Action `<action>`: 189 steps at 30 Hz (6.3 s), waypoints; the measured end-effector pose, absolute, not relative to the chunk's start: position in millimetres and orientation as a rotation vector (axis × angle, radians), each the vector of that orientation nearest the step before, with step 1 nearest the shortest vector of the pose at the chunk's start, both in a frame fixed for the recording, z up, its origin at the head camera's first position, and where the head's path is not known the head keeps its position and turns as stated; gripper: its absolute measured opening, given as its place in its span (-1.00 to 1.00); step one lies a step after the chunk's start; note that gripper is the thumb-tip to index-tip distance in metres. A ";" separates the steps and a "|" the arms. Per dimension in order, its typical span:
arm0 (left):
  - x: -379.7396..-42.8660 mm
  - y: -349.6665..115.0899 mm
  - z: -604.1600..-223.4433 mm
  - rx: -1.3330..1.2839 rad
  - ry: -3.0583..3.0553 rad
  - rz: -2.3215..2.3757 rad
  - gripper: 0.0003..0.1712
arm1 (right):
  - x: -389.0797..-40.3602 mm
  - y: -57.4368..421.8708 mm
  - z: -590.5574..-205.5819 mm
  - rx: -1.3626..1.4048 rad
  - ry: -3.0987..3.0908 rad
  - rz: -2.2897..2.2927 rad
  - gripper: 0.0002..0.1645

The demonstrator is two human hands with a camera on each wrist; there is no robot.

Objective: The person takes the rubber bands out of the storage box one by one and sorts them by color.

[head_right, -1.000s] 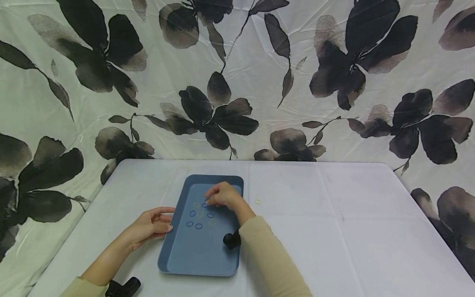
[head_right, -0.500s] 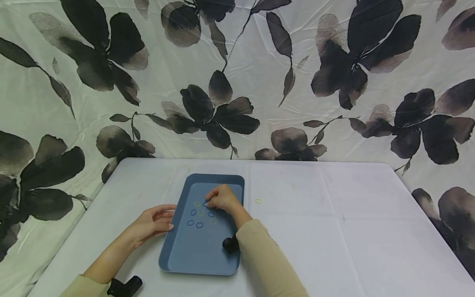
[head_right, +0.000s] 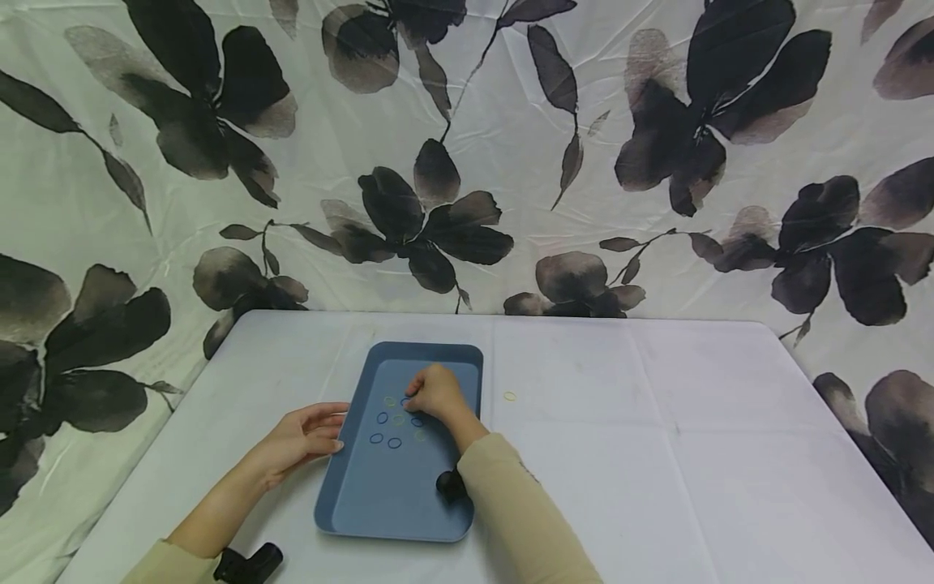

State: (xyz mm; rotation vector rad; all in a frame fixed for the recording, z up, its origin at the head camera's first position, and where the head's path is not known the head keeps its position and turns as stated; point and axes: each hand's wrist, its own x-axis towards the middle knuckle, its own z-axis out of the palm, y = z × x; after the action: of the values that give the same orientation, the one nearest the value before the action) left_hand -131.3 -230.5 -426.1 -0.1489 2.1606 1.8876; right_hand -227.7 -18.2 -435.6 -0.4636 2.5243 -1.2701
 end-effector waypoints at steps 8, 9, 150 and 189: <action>-133.4 -227.3 -427.7 -0.149 2.141 1.899 -0.27 | -226.8 -14.9 -437.7 -0.576 2.642 -1.121 -0.88; -133.4 -227.5 -427.9 -0.148 2.139 1.901 -0.27 | -226.1 -14.5 -436.9 -0.598 2.643 -1.109 -0.88; -130.0 -231.4 -425.2 -0.182 2.153 1.866 -0.26 | -213.4 145.0 -432.6 -0.219 2.085 -1.616 -0.70; -132.8 -230.1 -424.9 -0.168 2.113 1.892 -0.26 | -210.2 145.1 -440.7 -0.189 2.216 -1.407 -0.83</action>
State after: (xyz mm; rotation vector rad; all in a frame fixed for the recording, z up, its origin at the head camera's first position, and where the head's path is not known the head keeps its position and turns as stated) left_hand -132.8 -230.1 -424.9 -0.1677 2.1130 1.8916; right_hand -210.2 145.1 -440.7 -0.1886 2.2157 -1.4071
